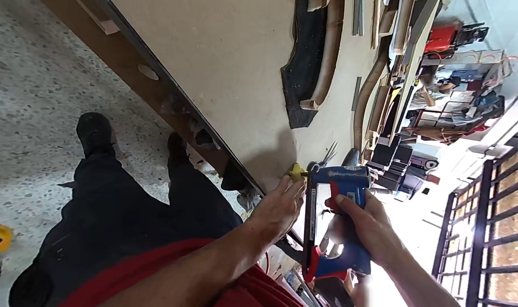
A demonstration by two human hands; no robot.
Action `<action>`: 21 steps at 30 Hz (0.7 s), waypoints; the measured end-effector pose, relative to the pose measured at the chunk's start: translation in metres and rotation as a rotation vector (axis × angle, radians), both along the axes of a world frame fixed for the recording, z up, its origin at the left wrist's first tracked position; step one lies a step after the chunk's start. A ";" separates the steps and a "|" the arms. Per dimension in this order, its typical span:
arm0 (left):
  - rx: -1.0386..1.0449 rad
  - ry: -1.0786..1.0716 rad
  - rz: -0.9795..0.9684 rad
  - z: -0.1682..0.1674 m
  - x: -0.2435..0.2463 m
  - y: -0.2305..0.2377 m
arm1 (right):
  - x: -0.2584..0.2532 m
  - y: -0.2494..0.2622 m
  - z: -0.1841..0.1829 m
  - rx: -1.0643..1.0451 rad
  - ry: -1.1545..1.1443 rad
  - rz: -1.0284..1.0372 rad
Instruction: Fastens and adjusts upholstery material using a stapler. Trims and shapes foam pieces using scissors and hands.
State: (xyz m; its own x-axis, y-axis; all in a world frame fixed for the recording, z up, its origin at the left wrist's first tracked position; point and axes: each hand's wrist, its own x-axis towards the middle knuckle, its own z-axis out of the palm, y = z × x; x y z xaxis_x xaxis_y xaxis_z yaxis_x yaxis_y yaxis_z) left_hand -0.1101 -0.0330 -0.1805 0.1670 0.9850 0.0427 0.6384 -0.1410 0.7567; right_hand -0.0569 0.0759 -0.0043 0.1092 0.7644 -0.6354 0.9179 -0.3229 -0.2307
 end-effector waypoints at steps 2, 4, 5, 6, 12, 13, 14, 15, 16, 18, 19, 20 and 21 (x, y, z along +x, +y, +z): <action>0.010 0.012 0.008 -0.001 0.000 -0.001 | -0.002 0.003 0.000 -0.017 -0.016 0.004; -0.002 -0.019 0.004 -0.002 0.000 -0.001 | -0.007 0.009 0.000 -0.048 -0.049 -0.009; -0.003 -0.030 0.009 -0.001 0.001 -0.001 | -0.010 0.013 0.001 -0.068 -0.077 -0.019; -0.010 -0.036 0.004 -0.001 0.001 -0.001 | -0.014 0.018 0.001 -0.090 -0.112 -0.022; 0.058 -0.009 0.084 -0.004 0.005 -0.002 | -0.042 0.047 0.003 -0.228 -0.299 0.014; 0.051 -0.014 0.076 -0.004 0.005 -0.002 | -0.046 0.052 0.002 -0.250 -0.321 0.020; 0.048 -0.015 0.073 -0.004 0.004 -0.001 | -0.053 0.057 0.001 -0.272 -0.348 0.031; 0.048 -0.013 0.074 -0.005 0.004 -0.001 | -0.059 0.061 0.000 -0.294 -0.370 0.042; 0.064 -0.006 0.095 -0.007 0.005 -0.001 | -0.064 0.066 -0.002 -0.317 -0.397 0.059; 0.098 0.016 0.149 -0.008 0.009 -0.001 | -0.072 0.073 -0.003 -0.343 -0.449 0.092; 0.100 0.022 0.160 -0.008 0.009 -0.001 | -0.075 0.075 -0.004 -0.350 -0.465 0.100; 0.105 0.029 0.168 -0.008 0.009 -0.001 | -0.076 0.076 -0.005 -0.351 -0.474 0.103; 0.117 0.034 0.166 -0.009 0.009 -0.001 | -0.076 0.078 -0.006 -0.355 -0.477 0.106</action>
State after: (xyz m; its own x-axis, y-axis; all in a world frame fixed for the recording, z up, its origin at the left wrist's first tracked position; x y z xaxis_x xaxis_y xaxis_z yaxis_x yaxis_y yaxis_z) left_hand -0.1009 -0.0343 -0.1898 0.0064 0.9877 0.1560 0.6849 -0.1180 0.7190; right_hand -0.1325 0.1539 -0.0099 0.3796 0.5370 -0.7534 0.9250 -0.2058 0.3194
